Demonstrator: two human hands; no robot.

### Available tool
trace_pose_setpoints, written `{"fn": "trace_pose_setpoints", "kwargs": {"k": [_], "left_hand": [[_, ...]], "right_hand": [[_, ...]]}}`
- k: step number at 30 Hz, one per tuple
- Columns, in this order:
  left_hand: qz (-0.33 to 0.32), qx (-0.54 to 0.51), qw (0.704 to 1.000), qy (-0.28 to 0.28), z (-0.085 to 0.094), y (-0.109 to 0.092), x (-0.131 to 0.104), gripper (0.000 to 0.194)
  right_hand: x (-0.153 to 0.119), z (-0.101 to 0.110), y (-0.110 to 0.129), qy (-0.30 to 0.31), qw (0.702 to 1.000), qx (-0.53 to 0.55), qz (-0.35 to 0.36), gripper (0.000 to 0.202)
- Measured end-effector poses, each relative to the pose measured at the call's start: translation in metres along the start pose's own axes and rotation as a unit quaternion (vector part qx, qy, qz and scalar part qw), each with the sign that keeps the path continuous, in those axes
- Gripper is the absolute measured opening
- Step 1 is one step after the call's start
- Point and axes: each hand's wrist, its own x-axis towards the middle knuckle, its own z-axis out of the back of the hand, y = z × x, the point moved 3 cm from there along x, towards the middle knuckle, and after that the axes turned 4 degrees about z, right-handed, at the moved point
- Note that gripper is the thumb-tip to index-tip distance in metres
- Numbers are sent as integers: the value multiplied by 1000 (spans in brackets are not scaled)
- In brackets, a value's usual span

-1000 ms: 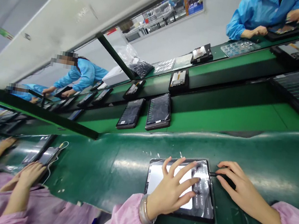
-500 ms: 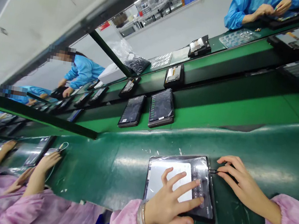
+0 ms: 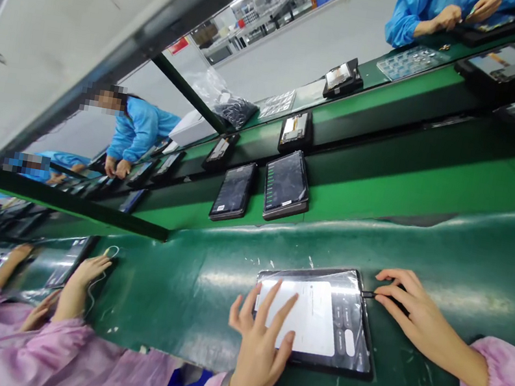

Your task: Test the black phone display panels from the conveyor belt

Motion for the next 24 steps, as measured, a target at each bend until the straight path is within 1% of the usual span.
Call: {"fn": "trace_pose_setpoints", "kwargs": {"k": [2,3,4,5,6,8,9,10,11,12,13,14,15,16,17,18,19,20,22,24], "left_hand": [[87,51,994,-40,0,3,-13,44],[110,69,990,-49,0,0,-18,45],[116,80,989,-46,-1,-6,-23,45],[105,79,991,-32,-3,-14,-26,43],[70,64,995,-12,-5,-23,-29,41],[-42,-5,999,33,-8,-41,-32,38],[-89,-47,994,50,-8,-45,-34,39],[-103,-84,989,59,-7,-43,-33,40],[-74,-111,989,57,-6,-34,-32,40],[2,-124,991,45,-4,-19,-29,41],[112,-129,985,30,-2,0,-26,42],[231,-132,964,19,-1,21,-25,44],[328,-151,932,34,-1,40,-25,47],[398,-184,896,68,-3,55,-25,50],[440,-220,864,105,-5,65,-24,53],[461,-257,838,138,-8,72,-23,56],[474,-289,817,155,-10,76,-23,57],[484,-317,801,156,-12,79,-23,58],[506,-378,763,137,-16,80,-24,61],[513,-466,708,140,-21,78,-27,60]], "right_hand": [[-1,-1,-1,3,1000,-9,0,34],[-1,-1,-2,4,1000,-12,1,33],[0,0,-2,4,1000,-15,3,32],[0,0,-2,5,1000,-18,6,31],[0,1,-2,5,1000,-21,11,30],[0,2,-2,4,999,-29,21,29],[0,2,-2,3,999,-34,23,28],[-1,2,-3,5,999,-38,24,27],[-2,2,-4,10,999,-42,25,28],[-3,1,-6,18,998,-47,26,30],[-4,0,-8,26,998,-52,29,32],[-5,-1,-10,31,997,-56,34,34],[-6,-1,-12,32,997,-57,40,35],[-6,-2,-13,27,997,-57,46,37],[-7,-2,-15,19,997,-55,50,38],[-7,-2,-17,13,997,-52,52,40],[-7,-2,-18,8,997,-50,54,41],[-7,-2,-19,5,997,-50,53,42],[-6,-1,-22,-2,998,-48,48,45],[-7,0,-25,-6,998,-45,45,46]]}}
